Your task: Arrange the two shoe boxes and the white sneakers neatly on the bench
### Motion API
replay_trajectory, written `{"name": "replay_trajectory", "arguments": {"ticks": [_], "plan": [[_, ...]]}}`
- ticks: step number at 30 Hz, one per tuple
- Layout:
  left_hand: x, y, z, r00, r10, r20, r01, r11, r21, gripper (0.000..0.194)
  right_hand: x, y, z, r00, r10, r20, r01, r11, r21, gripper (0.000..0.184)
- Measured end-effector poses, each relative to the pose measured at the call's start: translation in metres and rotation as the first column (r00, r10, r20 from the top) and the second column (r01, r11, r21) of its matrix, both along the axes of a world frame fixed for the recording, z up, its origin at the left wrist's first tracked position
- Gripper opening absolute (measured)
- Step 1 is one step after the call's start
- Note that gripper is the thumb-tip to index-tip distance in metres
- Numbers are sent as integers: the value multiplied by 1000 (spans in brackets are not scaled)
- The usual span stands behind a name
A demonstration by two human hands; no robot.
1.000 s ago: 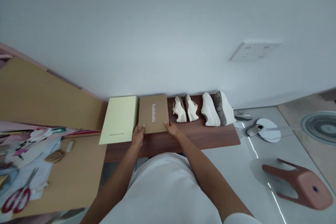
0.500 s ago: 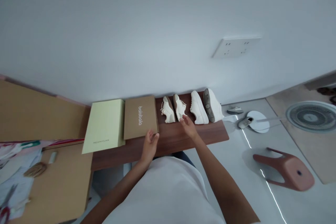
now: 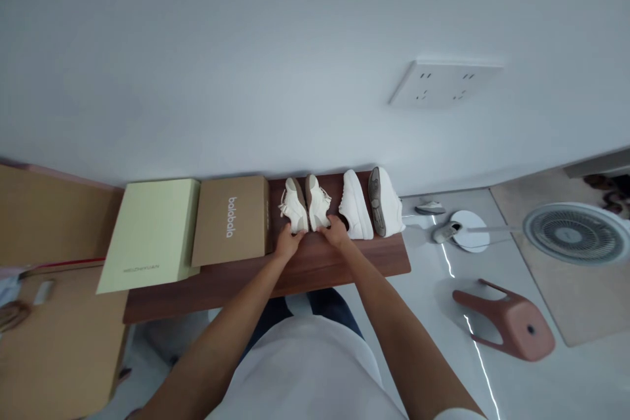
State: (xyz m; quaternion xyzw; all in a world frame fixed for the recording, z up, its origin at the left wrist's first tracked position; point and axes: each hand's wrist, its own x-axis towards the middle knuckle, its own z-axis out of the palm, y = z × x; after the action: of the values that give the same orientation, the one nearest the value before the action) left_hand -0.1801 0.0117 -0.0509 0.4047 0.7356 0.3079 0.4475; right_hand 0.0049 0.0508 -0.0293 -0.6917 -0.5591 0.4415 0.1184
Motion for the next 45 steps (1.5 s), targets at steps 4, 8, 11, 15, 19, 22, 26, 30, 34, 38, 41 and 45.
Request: {"name": "replay_trajectory", "arguments": {"ticks": [4, 8, 11, 15, 19, 22, 26, 30, 34, 38, 41, 45], "plan": [[-3, 4, 9, 999, -22, -43, 25, 997, 77, 28, 6, 7, 8, 983, 165, 86, -171, 982, 77, 44], [-3, 3, 27, 997, 21, -70, -9, 985, 172, 30, 7, 9, 25, 922, 299, 245, -341, 927, 155, 35], [-1, 2, 37, 989, -9, -150, 38, 981, 191, 20, 0, 9, 39, 829, 428, 360, -504, 851, 147, 31], [2, 3, 39, 957, -112, -269, 157, 976, 153, 24, -14, 10, 48, 727, 530, 436, -627, 772, 106, 30], [4, 2, 36, 932, -148, -331, 200, 972, 127, 28, -22, 8, 45, 689, 578, 436, -669, 740, 76, 33], [5, 1, 34, 928, -158, -338, 206, 972, 110, 31, -25, 6, 39, 698, 588, 410, -663, 746, 60, 35], [5, 1, 34, 939, -138, -316, 183, 976, 120, 35, -28, 7, 33, 742, 563, 364, -616, 787, 39, 35], [4, 3, 33, 983, -33, -183, 61, 987, 151, 27, -32, 9, 31, 765, 551, 334, -592, 805, 28, 34], [3, 2, 30, 986, -15, -168, 35, 992, 122, 24, -35, 8, 31, 779, 529, 337, -570, 821, 32, 33], [1, 1, 28, 962, -86, -258, 122, 984, 127, 24, -39, 5, 33, 779, 530, 336, -570, 821, 27, 30], [-1, -1, 34, 938, -141, -318, 181, 978, 101, 34, -39, 0, 39, 794, 503, 340, -551, 832, 55, 33], [8, -11, 48, 865, -238, -442, 324, 937, 130, 50, -13, -15, 48, 880, 399, 256, -459, 853, 249, 31]]}}
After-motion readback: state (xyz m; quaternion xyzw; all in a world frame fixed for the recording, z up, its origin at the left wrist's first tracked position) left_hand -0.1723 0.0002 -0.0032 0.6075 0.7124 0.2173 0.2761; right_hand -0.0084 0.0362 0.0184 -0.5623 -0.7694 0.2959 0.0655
